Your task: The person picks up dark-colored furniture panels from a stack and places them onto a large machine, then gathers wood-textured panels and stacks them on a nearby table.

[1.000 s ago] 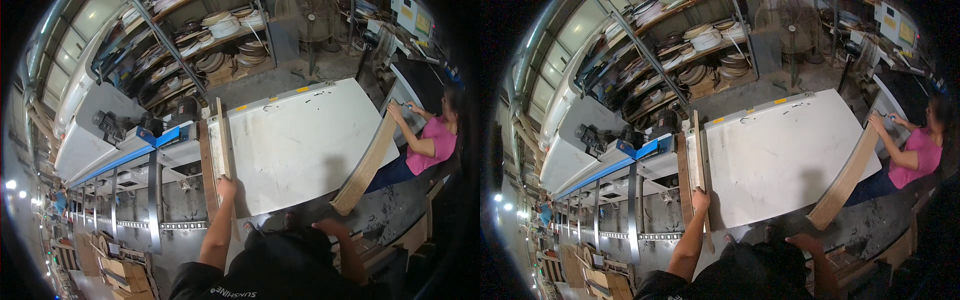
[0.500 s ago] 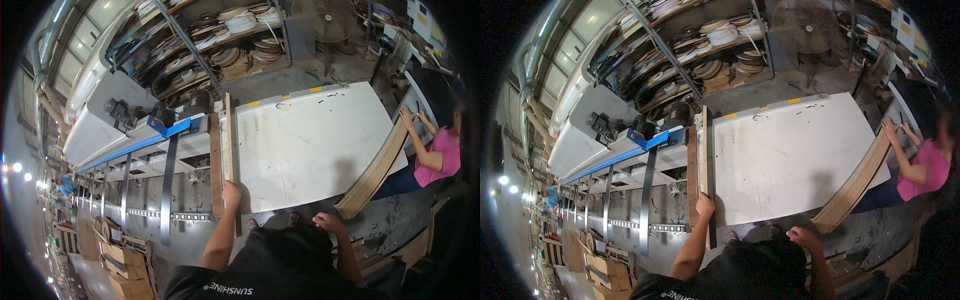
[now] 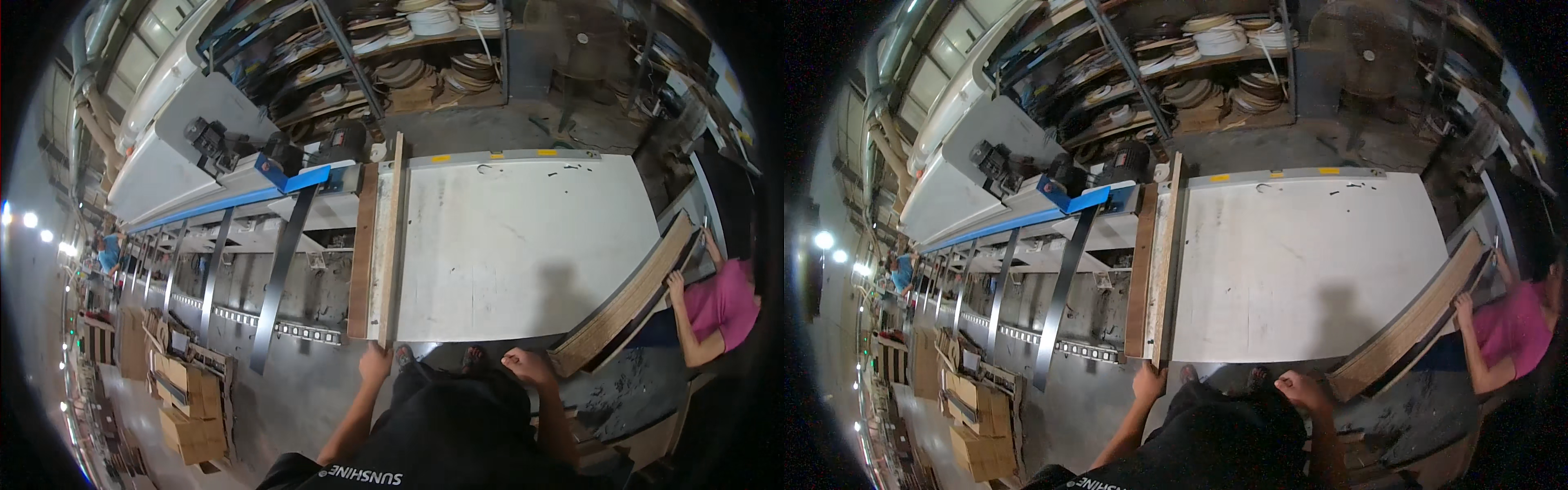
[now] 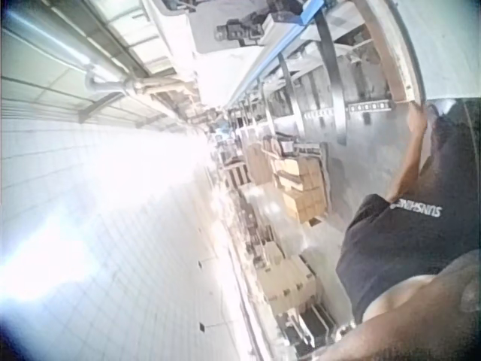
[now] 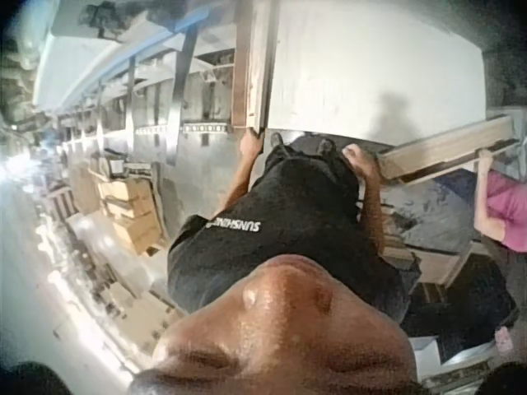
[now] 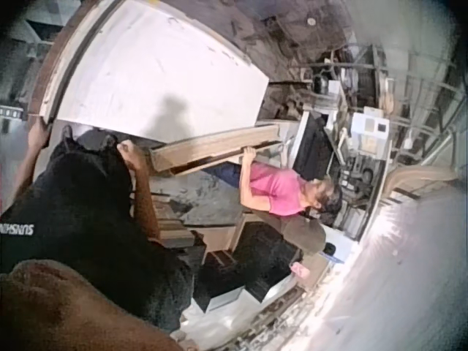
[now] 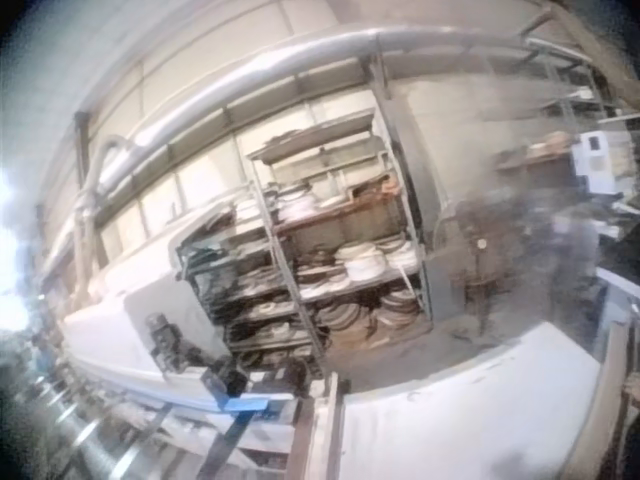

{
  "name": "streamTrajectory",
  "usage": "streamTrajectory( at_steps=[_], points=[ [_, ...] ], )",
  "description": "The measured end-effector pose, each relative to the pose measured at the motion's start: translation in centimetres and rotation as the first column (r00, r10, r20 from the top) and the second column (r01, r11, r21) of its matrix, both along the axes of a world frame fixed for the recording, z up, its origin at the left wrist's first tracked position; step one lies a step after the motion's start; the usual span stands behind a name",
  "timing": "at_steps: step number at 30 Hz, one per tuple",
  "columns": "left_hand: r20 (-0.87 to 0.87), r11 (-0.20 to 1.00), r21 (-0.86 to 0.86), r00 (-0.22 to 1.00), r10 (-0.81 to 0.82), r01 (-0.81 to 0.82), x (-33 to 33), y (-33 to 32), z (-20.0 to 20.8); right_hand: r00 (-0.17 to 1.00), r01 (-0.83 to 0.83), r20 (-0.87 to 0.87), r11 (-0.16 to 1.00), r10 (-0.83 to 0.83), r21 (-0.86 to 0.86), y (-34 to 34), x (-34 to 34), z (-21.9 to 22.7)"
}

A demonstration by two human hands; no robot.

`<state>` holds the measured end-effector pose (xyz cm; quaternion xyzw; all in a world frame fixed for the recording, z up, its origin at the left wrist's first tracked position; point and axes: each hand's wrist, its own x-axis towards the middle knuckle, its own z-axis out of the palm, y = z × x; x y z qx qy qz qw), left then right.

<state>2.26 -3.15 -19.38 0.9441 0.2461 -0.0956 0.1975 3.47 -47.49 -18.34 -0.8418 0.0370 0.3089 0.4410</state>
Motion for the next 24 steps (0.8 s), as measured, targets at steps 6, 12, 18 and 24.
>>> streamTrajectory(
  at_steps=[6,12,18,24],
  points=[
    [-0.129,0.999,-0.046,0.992,-0.001,-0.005,-3.7,1.2,-0.7,0.993,-0.092,0.090,0.986,0.080,0.138,3.3,2.2,-2.7],
    [-0.105,0.985,-0.157,0.991,-0.087,0.070,-4.4,3.0,-0.2,0.990,-0.106,0.101,0.987,0.095,0.118,4.3,3.0,-6.2],
    [0.061,0.983,-0.168,0.996,-0.063,0.072,-1.2,9.1,2.6,0.998,-0.059,0.014,0.998,0.059,-0.003,6.8,2.9,-0.9],
    [0.505,0.985,0.169,0.860,-0.070,-0.019,5.1,25.9,1.0,0.998,-0.036,0.051,0.994,0.041,-0.099,10.7,0.5,0.5]
  ],
)
